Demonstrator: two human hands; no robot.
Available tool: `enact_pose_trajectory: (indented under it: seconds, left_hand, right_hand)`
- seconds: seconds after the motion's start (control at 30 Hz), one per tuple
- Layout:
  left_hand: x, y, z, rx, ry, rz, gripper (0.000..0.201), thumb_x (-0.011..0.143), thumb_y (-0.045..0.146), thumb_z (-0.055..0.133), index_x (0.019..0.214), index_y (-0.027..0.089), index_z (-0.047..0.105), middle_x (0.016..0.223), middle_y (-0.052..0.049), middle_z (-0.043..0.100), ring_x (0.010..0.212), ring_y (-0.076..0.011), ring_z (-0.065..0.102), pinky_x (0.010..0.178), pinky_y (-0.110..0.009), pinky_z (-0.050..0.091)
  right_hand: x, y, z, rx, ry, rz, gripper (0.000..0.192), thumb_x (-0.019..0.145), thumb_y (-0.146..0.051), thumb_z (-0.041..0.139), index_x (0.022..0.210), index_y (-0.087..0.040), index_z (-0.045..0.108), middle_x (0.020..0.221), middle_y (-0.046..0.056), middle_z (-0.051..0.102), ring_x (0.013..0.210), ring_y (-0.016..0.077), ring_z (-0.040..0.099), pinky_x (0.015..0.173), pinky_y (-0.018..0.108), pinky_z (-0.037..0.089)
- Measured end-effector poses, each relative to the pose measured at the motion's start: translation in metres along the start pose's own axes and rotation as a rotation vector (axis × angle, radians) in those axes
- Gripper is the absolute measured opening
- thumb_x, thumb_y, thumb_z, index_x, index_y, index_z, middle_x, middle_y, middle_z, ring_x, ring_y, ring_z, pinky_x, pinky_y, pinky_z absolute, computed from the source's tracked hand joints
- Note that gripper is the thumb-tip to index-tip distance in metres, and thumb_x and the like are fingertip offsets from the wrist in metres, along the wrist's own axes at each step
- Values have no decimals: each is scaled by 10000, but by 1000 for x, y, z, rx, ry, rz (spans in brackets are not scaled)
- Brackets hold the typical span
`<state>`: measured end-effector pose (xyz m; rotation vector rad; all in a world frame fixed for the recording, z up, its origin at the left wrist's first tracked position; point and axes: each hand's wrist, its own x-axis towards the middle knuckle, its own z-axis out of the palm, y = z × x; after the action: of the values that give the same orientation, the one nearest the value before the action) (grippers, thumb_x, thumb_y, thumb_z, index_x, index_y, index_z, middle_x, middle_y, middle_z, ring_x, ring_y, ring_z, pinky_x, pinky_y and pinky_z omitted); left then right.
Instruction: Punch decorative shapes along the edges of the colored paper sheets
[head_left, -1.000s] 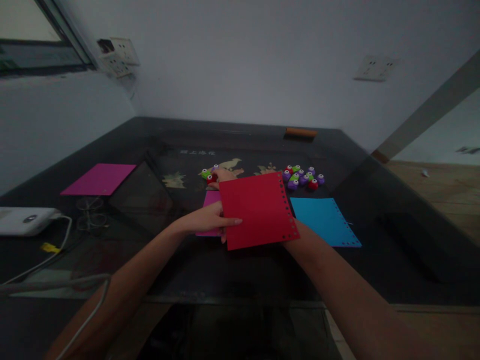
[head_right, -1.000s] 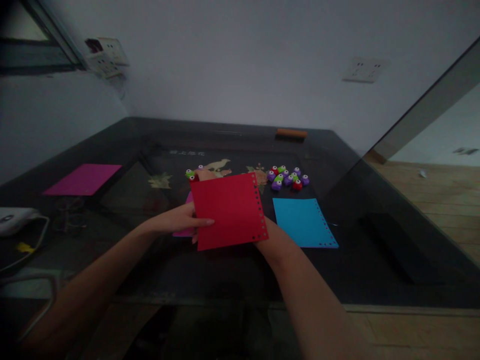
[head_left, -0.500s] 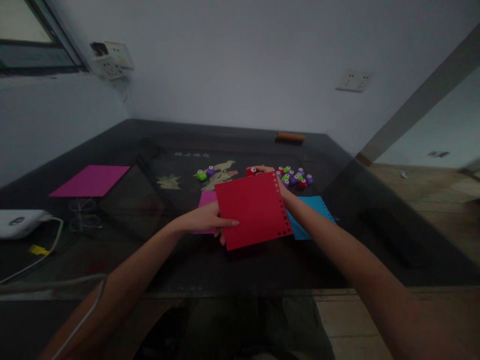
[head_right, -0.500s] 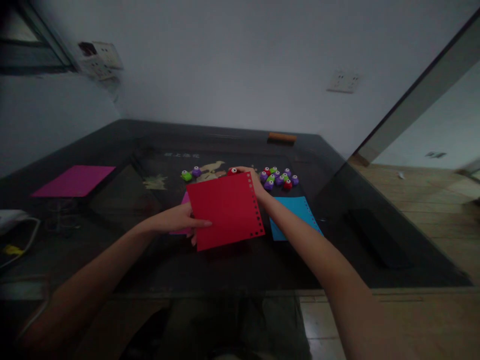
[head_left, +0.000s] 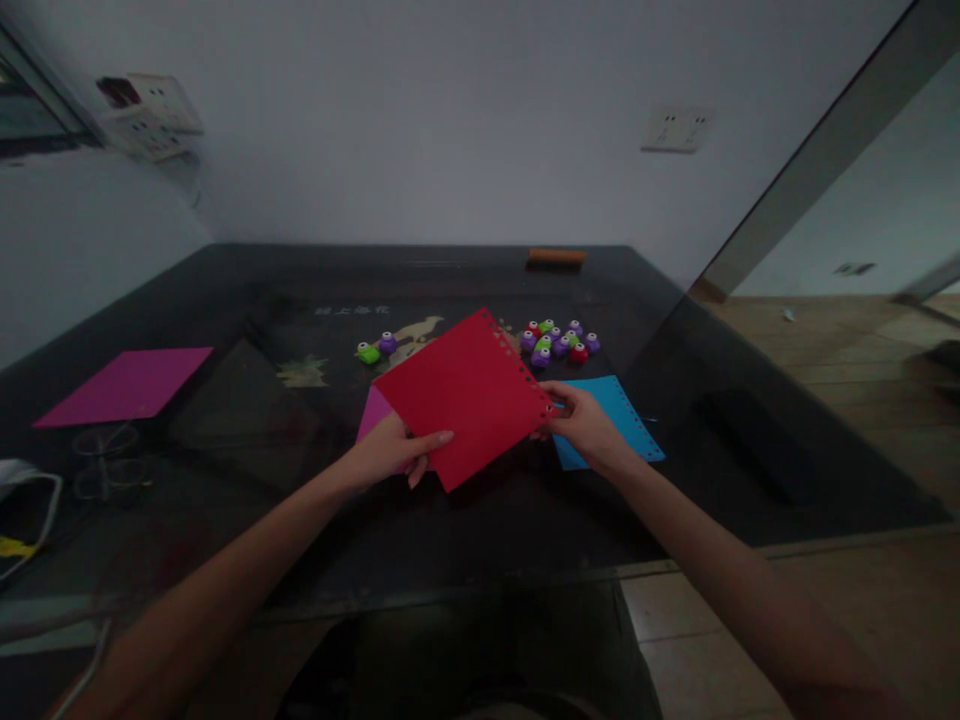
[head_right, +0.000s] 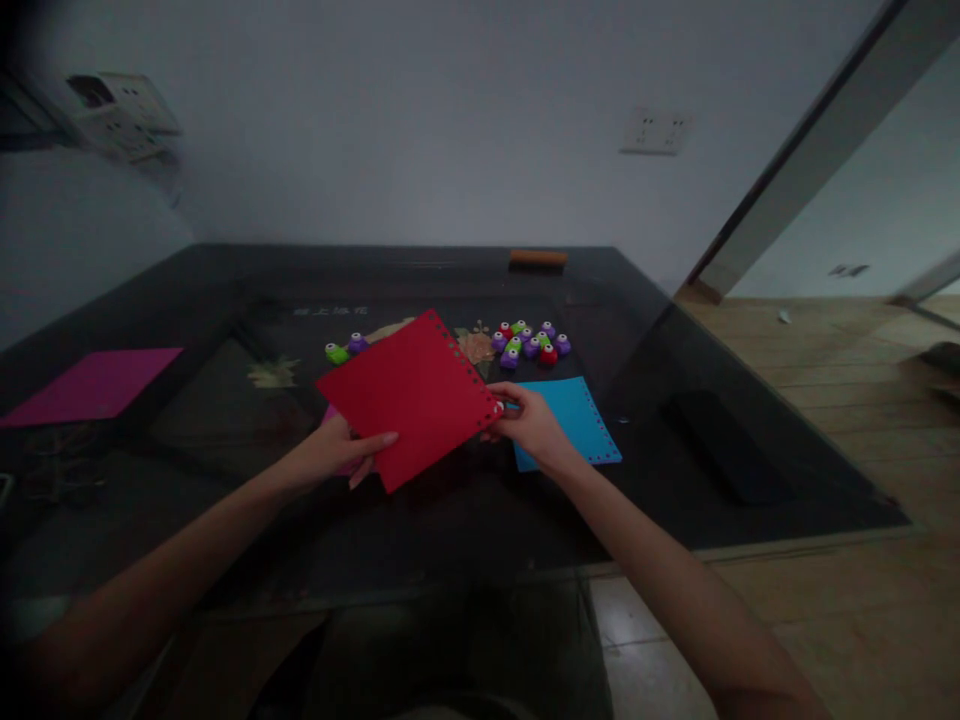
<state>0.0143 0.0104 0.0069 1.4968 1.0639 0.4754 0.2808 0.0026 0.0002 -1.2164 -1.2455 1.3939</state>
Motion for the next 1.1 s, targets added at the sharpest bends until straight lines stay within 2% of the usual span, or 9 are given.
enact_pose_trajectory:
  seconds: [0.1, 0.3, 0.5, 0.73, 0.83, 1.1]
  left_hand:
    - [2, 1, 4, -19, 103, 10, 403, 758, 512, 615, 578, 164, 519, 357, 14, 511, 329, -95, 458, 404, -216, 334]
    - [2, 0, 7, -21, 246, 28, 391, 791, 472, 582, 537, 177, 544, 438, -22, 578, 422, -126, 528, 474, -242, 416]
    - [-7, 8, 14, 9, 212, -78, 424, 819, 459, 526, 539, 153, 612, 509, -50, 642, 462, -135, 555, 488, -236, 443]
    - [-10, 15, 17, 163, 213, -56, 435, 834, 436, 512, 526, 158, 645, 523, -51, 665, 464, -124, 537, 536, -229, 458]
    - [-10, 13, 17, 206, 228, -45, 444, 840, 438, 505, 526, 160, 651, 521, -47, 664, 470, -123, 537, 550, -227, 455]
    - [-9, 10, 17, 245, 255, -66, 469, 832, 486, 505, 526, 168, 664, 531, -49, 672, 488, -135, 554, 575, -235, 464]
  right_hand:
    - [-2, 4, 3, 73, -51, 40, 439, 571, -192, 784, 977, -254, 630, 930, 3, 674, 677, 157, 660, 651, 322, 546]
    - [-8, 4, 4, 216, -118, 127, 367, 705, -271, 728, 1063, -264, 647, 970, 26, 682, 767, 167, 687, 754, 344, 570]
    - [-11, 6, 7, 314, -92, 125, 344, 703, -255, 759, 1035, -244, 669, 904, 16, 685, 699, 144, 688, 670, 292, 574]
    - [-13, 7, 13, 481, -51, 175, 304, 653, -252, 801, 931, -204, 687, 805, 16, 702, 637, 142, 687, 580, 242, 549]
    - [-14, 6, 14, 493, -42, 173, 302, 651, -247, 802, 924, -193, 684, 761, 15, 696, 627, 141, 682, 570, 238, 541]
    - [-15, 8, 14, 472, -37, 176, 330, 652, -234, 798, 950, -183, 666, 791, 22, 690, 635, 141, 674, 585, 265, 535]
